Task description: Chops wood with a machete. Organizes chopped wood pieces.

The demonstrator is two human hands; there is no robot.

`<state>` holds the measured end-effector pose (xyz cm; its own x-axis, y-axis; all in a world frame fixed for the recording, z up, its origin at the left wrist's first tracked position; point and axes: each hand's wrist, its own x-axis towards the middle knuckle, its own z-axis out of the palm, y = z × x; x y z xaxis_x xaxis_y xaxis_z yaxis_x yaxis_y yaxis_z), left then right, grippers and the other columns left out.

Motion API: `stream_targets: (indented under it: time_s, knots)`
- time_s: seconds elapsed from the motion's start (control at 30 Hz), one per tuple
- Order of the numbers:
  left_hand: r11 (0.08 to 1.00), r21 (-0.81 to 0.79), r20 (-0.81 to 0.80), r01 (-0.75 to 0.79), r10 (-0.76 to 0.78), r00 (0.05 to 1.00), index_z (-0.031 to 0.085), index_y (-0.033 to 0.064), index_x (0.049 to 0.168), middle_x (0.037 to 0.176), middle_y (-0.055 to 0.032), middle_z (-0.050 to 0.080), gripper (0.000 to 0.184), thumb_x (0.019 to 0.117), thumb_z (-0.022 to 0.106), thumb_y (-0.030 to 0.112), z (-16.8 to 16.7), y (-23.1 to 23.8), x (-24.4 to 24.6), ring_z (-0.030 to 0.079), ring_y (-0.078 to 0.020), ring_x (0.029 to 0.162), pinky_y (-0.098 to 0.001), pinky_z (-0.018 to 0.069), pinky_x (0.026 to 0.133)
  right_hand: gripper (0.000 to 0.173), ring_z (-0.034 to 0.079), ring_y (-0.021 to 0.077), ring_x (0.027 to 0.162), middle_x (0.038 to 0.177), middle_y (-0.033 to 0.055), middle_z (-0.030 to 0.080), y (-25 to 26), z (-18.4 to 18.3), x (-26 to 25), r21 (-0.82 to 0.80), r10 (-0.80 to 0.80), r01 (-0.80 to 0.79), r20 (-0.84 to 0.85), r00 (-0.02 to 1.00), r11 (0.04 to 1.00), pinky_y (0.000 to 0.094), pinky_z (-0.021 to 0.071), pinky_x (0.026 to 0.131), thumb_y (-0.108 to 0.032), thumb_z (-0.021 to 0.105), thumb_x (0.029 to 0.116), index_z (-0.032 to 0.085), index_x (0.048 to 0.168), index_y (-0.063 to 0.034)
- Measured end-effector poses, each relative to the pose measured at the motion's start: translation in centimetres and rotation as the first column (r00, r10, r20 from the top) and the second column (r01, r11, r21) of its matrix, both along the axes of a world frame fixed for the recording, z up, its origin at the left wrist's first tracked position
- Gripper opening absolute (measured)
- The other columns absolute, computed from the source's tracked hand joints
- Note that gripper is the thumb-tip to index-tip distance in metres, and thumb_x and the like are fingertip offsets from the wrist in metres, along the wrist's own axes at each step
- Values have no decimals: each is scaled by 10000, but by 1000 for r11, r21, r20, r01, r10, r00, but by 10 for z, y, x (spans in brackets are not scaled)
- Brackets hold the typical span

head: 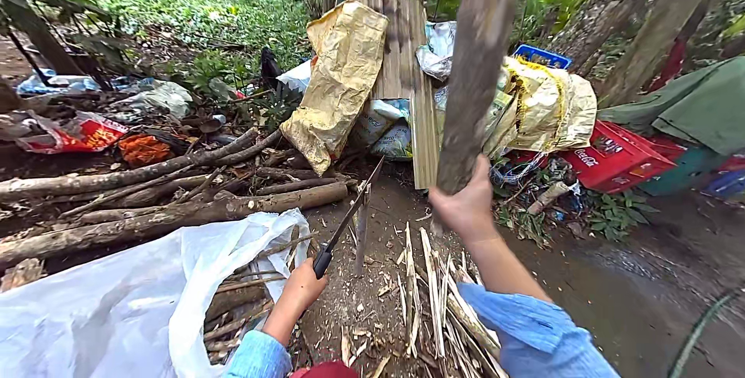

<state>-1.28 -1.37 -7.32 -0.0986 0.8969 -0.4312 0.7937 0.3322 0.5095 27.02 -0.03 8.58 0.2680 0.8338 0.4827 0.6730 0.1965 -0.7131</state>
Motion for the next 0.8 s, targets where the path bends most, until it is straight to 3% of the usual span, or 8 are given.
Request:
stream_targets:
  time_s: [0.1, 0.2, 0.27, 0.4, 0.53, 0.63, 0.73, 0.8]
  knots:
    - [1000, -1, -24, 0, 0, 1000, 562, -6, 1351, 1215, -252, 669, 480, 960, 689, 242, -7, -3, -2, 659, -392, 1161, -576, 511, 998, 883, 659, 441, 1135, 1218, 282, 652, 9, -91, 19, -637, 109, 146, 343, 933, 757, 613, 525, 950, -148, 812, 787, 337, 1516, 4]
    - [995, -73, -125, 62, -71, 990, 550, 12, 1395, 1312, -251, 640, 516, 952, 679, 242, -13, 6, 4, 623, -398, 1250, -598, 494, 1038, 821, 656, 424, 1170, 1257, 256, 651, 13, -146, 29, -844, 203, 176, 315, 927, 506, 610, 531, 948, -181, 796, 802, 375, 1494, -50]
    - [994, -85, -125, 69, -79, 989, 539, 4, 1408, 1312, -259, 641, 528, 944, 674, 216, -28, 5, 11, 625, -403, 1250, -600, 496, 1038, 786, 649, 380, 1143, 1241, 255, 642, 1, -161, 34, -834, 83, -49, -4, 997, 550, 565, 528, 949, -39, 829, 743, 456, 1435, -22]
    - [995, -82, -110, 54, -63, 992, 525, 2, 1426, 1312, -257, 646, 539, 954, 678, 212, -47, 3, 15, 629, -403, 1251, -588, 496, 1045, 679, 677, 281, 877, 1086, 208, 656, -24, -128, 43, -619, -13, -320, -472, 882, 717, 452, 584, 752, 151, 749, 712, 525, 1338, 12]
    - [996, -83, -103, 43, -51, 993, 536, -4, 1410, 1295, -254, 653, 539, 953, 695, 236, -51, 6, 9, 637, -398, 1233, -588, 494, 1043, 786, 681, 252, 950, 1123, 189, 653, -20, -49, 63, -302, 97, -195, -312, 945, 933, 450, 594, 809, 47, 783, 658, 481, 1384, 24]
    - [995, -85, -106, 43, -52, 993, 547, -11, 1391, 1286, -256, 653, 522, 954, 689, 238, -52, 8, 6, 640, -395, 1225, -579, 499, 1037, 904, 668, 298, 1034, 1183, 232, 632, -1, -13, 56, -15, 0, -3, -222, 975, 1000, 503, 562, 875, -22, 821, 673, 381, 1461, 33]
    - [994, -97, -119, 49, -60, 991, 548, -9, 1382, 1271, -249, 660, 514, 957, 684, 246, -52, 8, 4, 645, -391, 1216, -574, 504, 1029, 990, 676, 295, 1046, 1192, 249, 633, 18, -45, 34, 65, -46, 61, -204, 978, 996, 475, 568, 896, -18, 824, 657, 305, 1497, 62]
    - [995, -91, -119, 44, -54, 991, 555, -5, 1378, 1256, -250, 667, 505, 959, 683, 247, -55, 7, -1, 650, -391, 1206, -575, 504, 1026, 979, 677, 358, 1086, 1210, 274, 650, 11, -117, 24, -297, -72, 46, -78, 994, 954, 525, 556, 943, -50, 844, 695, 319, 1513, 65]
